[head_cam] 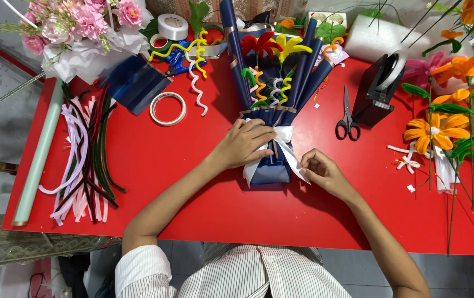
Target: The person is finishing a floral arrangement by tying a white ribbon bow and attaching a small paper tag to the bouquet.
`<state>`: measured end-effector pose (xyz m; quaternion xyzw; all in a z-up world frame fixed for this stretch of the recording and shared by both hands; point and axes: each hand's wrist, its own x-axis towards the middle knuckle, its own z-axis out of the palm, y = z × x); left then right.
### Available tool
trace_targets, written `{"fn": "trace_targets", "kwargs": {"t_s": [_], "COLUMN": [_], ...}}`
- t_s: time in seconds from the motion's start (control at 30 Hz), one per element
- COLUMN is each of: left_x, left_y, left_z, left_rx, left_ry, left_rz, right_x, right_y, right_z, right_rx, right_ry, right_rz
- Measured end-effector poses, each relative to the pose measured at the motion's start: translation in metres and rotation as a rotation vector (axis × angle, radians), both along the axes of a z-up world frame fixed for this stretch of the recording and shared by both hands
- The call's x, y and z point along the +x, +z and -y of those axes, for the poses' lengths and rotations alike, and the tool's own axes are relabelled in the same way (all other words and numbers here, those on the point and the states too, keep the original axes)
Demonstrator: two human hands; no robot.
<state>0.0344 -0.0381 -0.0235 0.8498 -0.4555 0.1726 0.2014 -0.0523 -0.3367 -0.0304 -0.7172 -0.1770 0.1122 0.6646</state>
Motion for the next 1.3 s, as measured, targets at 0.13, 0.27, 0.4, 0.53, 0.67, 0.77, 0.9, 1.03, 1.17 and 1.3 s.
{"fn": "trace_targets", "kwargs": {"t_s": [0.13,0.27,0.4,0.53,0.67,0.77,0.9,1.03,1.17,1.3], "left_x": [0.0,-0.001,-0.001,-0.001,0.001,0.001,0.003,0.006,0.007,0.009], "left_y": [0.001,0.0,-0.003,-0.003,-0.003,-0.001,0.009,0.007,0.005,0.0], "left_z": [-0.001,0.001,0.001,0.0,-0.002,-0.005,-0.01,-0.014,-0.015,-0.014], "left_rx": [0.021,0.052,0.065,0.072,0.004,-0.038,-0.095,-0.103,-0.107,-0.092], "left_ry": [-0.002,0.004,0.018,0.013,-0.011,-0.019,-0.029,-0.005,0.001,-0.001], "left_rz": [-0.015,-0.043,-0.036,-0.04,-0.03,-0.049,-0.093,-0.078,-0.075,-0.053], "right_x": [0.001,0.001,0.002,0.007,0.015,0.025,0.044,0.062,0.068,0.072], "right_y": [-0.001,0.002,0.005,-0.004,-0.003,0.003,0.013,0.018,0.015,0.003], "right_z": [0.004,0.005,0.003,0.007,0.008,0.008,0.0,-0.018,-0.035,-0.036], "right_rx": [-0.016,-0.002,-0.011,-0.007,-0.015,-0.103,-0.2,-0.262,-0.321,-0.317], "right_ry": [0.002,0.01,0.011,0.005,-0.088,-0.144,-0.185,-0.217,-0.265,-0.258], "right_rz": [0.012,0.012,0.024,0.04,0.012,0.039,0.057,-0.014,-0.079,-0.069]}}
